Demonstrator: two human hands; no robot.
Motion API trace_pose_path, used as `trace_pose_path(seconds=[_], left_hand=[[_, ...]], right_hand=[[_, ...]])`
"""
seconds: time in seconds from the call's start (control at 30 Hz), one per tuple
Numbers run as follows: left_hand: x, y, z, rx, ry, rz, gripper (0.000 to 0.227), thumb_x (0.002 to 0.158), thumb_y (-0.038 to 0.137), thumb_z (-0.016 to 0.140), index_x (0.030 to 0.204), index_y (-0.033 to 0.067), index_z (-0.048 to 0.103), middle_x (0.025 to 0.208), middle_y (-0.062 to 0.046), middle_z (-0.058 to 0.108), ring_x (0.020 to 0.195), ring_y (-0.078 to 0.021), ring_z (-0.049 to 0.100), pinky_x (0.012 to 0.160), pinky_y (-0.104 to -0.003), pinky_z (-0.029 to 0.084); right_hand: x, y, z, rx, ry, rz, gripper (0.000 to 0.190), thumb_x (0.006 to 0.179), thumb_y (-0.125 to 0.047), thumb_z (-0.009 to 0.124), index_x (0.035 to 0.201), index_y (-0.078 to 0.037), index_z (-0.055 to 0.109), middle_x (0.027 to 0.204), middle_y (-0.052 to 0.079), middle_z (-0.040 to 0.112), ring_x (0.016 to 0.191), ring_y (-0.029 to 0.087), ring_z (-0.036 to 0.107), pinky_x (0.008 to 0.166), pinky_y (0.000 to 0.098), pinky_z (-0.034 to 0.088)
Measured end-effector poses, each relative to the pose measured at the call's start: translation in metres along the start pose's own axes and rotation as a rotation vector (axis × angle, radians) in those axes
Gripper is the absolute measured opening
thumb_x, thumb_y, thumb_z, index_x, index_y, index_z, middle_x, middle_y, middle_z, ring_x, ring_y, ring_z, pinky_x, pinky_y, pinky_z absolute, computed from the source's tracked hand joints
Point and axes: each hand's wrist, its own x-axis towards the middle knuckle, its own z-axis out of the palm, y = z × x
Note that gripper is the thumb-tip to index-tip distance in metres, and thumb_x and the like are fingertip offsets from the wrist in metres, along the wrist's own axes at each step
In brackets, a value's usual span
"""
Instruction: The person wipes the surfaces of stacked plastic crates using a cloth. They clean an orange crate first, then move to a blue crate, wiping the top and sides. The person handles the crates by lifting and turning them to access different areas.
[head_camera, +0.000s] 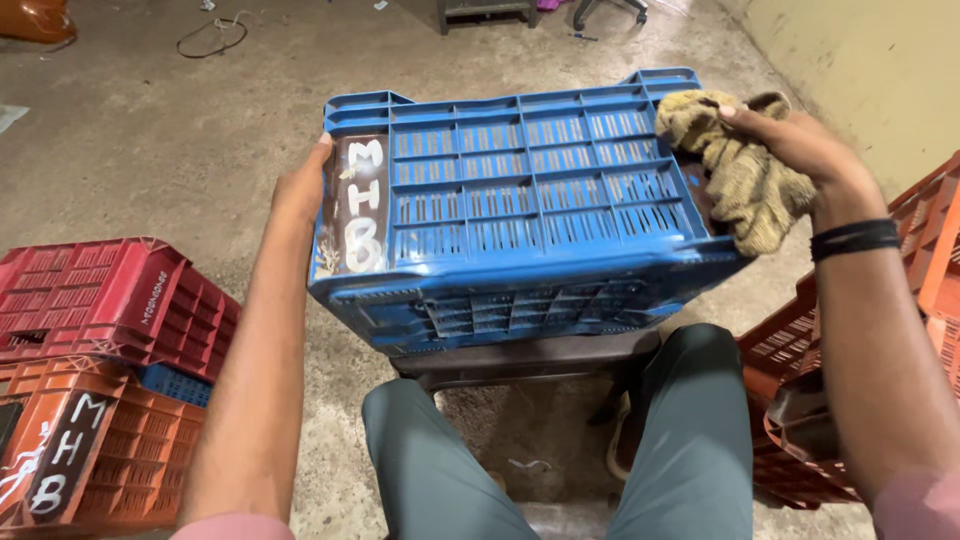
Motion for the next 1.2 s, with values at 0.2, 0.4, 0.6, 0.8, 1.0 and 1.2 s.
trace_pose_path(seconds=[0.2,0.4,0.6,0.8,1.0,1.2], left_hand=[[0.037,-0.009,0.003,0.461,0.103,0.088,0.083,0.091,0.071,0.067,0.117,-0.0077,0.071,0.122,-0.03,0.065,0.116,-0.0353,0.062,0.097,-0.041,0.047],[0.071,-0.017,0.007,0.496,-0.047,0.066,0.082,0.092,0.068,0.056,0.12,-0.0079,0.068,0.126,-0.031,0.066,0.121,-0.0388,0.066,0.103,-0.045,0.049],[0.058,0.001,0.032,0.87,0.333,0.652,0.068,0.097,0.054,0.059,0.112,-0.0122,0.068,0.122,-0.041,0.059,0.113,-0.0602,0.053,0.099,-0.065,0.038],[0.003,0.063,0.107,0.639,0.181,0.836,0.035,0.102,0.038,0.062,0.103,0.0038,0.073,0.114,-0.022,0.067,0.111,-0.0422,0.06,0.1,-0.051,0.044],[-0.026,0.077,0.183,0.573,0.018,0.873,0.032,0.098,0.036,0.065,0.1,0.0046,0.071,0.112,-0.019,0.067,0.108,-0.039,0.061,0.096,-0.05,0.046],[-0.004,0.069,0.233,0.648,-0.112,0.99,0.04,0.092,0.041,0.068,0.108,0.0039,0.071,0.117,-0.017,0.067,0.109,-0.0388,0.062,0.095,-0.049,0.045]], right_hand=[[0.009,0.003,0.007,0.233,0.068,-0.066,0.047,0.098,-0.039,0.074,0.123,0.001,0.068,0.107,0.011,0.073,0.09,0.021,0.07,0.073,0.0296,0.055],[0.002,0.001,0.019,0.575,0.026,-0.304,0.032,0.099,-0.023,0.072,0.128,-0.009,0.073,0.115,0.004,0.075,0.099,0.013,0.073,0.084,0.0264,0.06],[-0.008,-0.002,-0.009,0.733,0.066,-0.318,0.043,0.102,-0.033,0.072,0.135,-0.006,0.069,0.124,0.006,0.075,0.106,0.016,0.074,0.093,0.0316,0.062],[-0.005,-0.002,-0.047,0.998,-0.051,-0.626,0.048,0.113,-0.042,0.059,0.141,-0.003,0.06,0.135,0.014,0.069,0.121,0.025,0.072,0.108,0.0405,0.061],[0.024,0.008,-0.027,0.557,0.057,-0.458,0.043,0.108,-0.046,0.054,0.133,-0.012,0.062,0.126,0.004,0.069,0.12,0.018,0.065,0.102,0.0354,0.055],[0.004,-0.023,0.007,-0.493,-0.05,-0.821,0.045,0.092,-0.031,0.072,0.128,-0.005,0.067,0.125,0.02,0.069,0.106,0.034,0.068,0.094,0.0404,0.052]])
